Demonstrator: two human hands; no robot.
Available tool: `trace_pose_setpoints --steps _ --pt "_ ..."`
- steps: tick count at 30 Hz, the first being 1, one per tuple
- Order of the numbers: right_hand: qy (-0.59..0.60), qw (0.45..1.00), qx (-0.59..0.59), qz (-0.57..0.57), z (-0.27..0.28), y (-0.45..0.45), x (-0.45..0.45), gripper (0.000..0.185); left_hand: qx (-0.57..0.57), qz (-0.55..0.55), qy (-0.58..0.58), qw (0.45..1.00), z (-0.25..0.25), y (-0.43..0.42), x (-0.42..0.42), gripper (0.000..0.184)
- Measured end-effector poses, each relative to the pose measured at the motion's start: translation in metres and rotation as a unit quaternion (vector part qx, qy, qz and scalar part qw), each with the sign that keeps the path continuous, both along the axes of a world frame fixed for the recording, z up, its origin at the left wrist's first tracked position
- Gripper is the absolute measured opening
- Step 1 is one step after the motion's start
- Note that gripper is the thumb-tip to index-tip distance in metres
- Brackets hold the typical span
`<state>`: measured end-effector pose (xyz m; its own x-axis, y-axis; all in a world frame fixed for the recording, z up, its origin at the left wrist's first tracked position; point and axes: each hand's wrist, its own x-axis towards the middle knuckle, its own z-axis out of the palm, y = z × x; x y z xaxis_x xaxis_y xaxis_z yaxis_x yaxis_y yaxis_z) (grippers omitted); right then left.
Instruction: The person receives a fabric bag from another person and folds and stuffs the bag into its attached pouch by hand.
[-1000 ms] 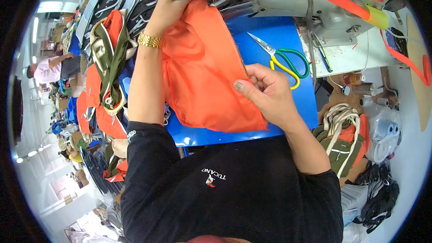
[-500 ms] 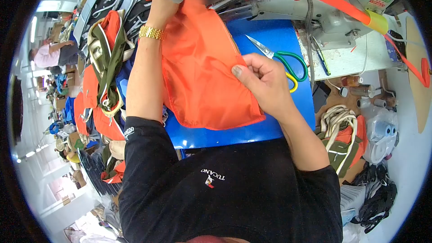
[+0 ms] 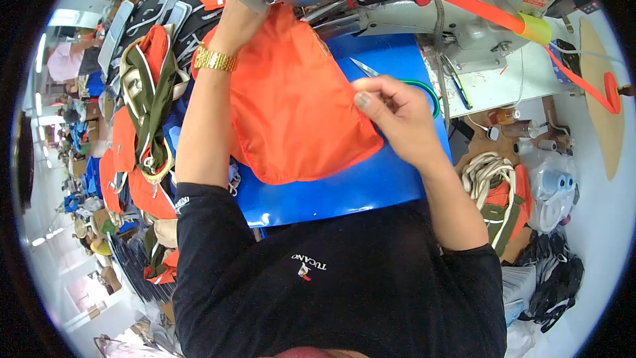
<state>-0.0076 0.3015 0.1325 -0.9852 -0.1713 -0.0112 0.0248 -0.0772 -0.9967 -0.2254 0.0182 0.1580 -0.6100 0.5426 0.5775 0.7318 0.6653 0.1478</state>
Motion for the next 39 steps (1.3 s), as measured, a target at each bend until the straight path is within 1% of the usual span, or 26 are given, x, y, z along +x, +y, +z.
trace_pose_setpoints --steps 1,2,5,6,8,9,10,12,13,16,18,19,20,24,27,30,33,34,37,38,39 --pt "-0.014 1.000 -0.010 -0.005 0.004 0.008 0.000 0.020 0.009 -0.014 -0.018 1.000 0.004 0.007 0.011 0.021" --pt "-0.041 0.999 0.007 0.006 0.007 0.019 -0.003 0.024 0.017 -0.028 -0.035 0.999 0.007 0.012 0.020 0.022" --pt "0.027 0.999 0.017 -0.003 0.015 0.017 -0.007 0.025 -0.016 -0.047 -0.016 0.999 0.016 0.018 0.033 0.022" --pt "0.055 0.998 0.026 -0.020 0.010 0.009 -0.009 0.020 -0.018 -0.055 -0.015 0.998 0.017 0.018 0.034 0.023" --pt "0.043 0.996 0.076 0.026 0.000 0.000 -0.017 0.016 0.005 -0.077 -0.032 0.996 0.015 0.018 0.033 0.024" --pt "0.036 0.993 0.100 0.049 -0.004 -0.005 -0.019 0.016 0.025 -0.072 -0.067 0.995 0.012 0.018 0.033 0.024" --pt "0.033 0.997 0.053 0.048 -0.006 -0.012 -0.018 0.020 0.045 -0.066 -0.102 0.992 0.009 0.019 0.031 0.025" --pt "0.031 0.998 0.013 0.046 -0.002 -0.020 -0.020 0.021 0.070 -0.061 -0.116 0.989 0.005 0.017 0.029 0.026" --pt "0.028 0.999 -0.007 0.043 0.000 -0.021 -0.020 0.021 0.077 -0.066 -0.099 0.990 0.003 0.018 0.028 0.027" --pt "0.029 0.999 -0.001 0.030 -0.007 -0.023 -0.025 0.022 0.085 -0.063 -0.058 0.993 -0.001 0.017 0.017 0.027" --pt "-0.011 0.997 0.063 0.048 0.005 -0.009 -0.015 0.022 0.075 -0.052 -0.061 0.994 -0.010 0.013 0.028 0.026" --pt "-0.017 0.994 0.098 0.054 0.014 0.001 -0.018 0.022 0.065 -0.052 -0.047 0.995 -0.003 0.016 0.027 0.026" --pt "-0.025 0.998 0.055 0.034 0.018 0.008 -0.017 0.023 0.065 -0.051 -0.043 0.996 -0.001 0.019 0.028 0.026" --pt "0.055 0.993 0.086 -0.064 0.038 0.046 -0.038 0.024 0.082 -0.048 -0.040 0.995 -0.003 0.020 0.027 0.023" --pt "0.116 0.983 0.089 -0.114 0.053 0.054 -0.051 0.024 0.071 -0.023 -0.054 0.996 -0.012 0.013 0.023 0.022" --pt "0.140 0.973 0.119 -0.139 0.049 0.063 -0.081 0.025 0.064 -0.034 -0.083 0.994 -0.013 0.010 0.021 0.022" --pt "0.101 0.985 0.074 -0.122 0.046 0.061 -0.082 0.018 0.055 -0.056 -0.059 0.995 -0.009 0.012 0.022 0.022" --pt "0.115 0.985 0.076 -0.102 0.041 0.061 -0.080 0.014 0.047 -0.043 -0.052 0.997 -0.009 0.012 0.024 0.023" --pt "0.106 0.990 0.086 -0.039 0.026 0.037 -0.059 0.017 0.040 -0.060 -0.024 0.997 0.000 0.012 0.027 0.026" --pt "0.101 0.987 0.125 -0.006 0.021 0.032 -0.052 0.018 0.055 -0.072 -0.023 0.996 -0.002 0.011 0.025 0.027" --pt "0.082 0.986 0.141 0.022 0.020 0.023 -0.045 0.018 0.043 -0.075 -0.023 0.996 -0.002 0.010 0.025 0.026"
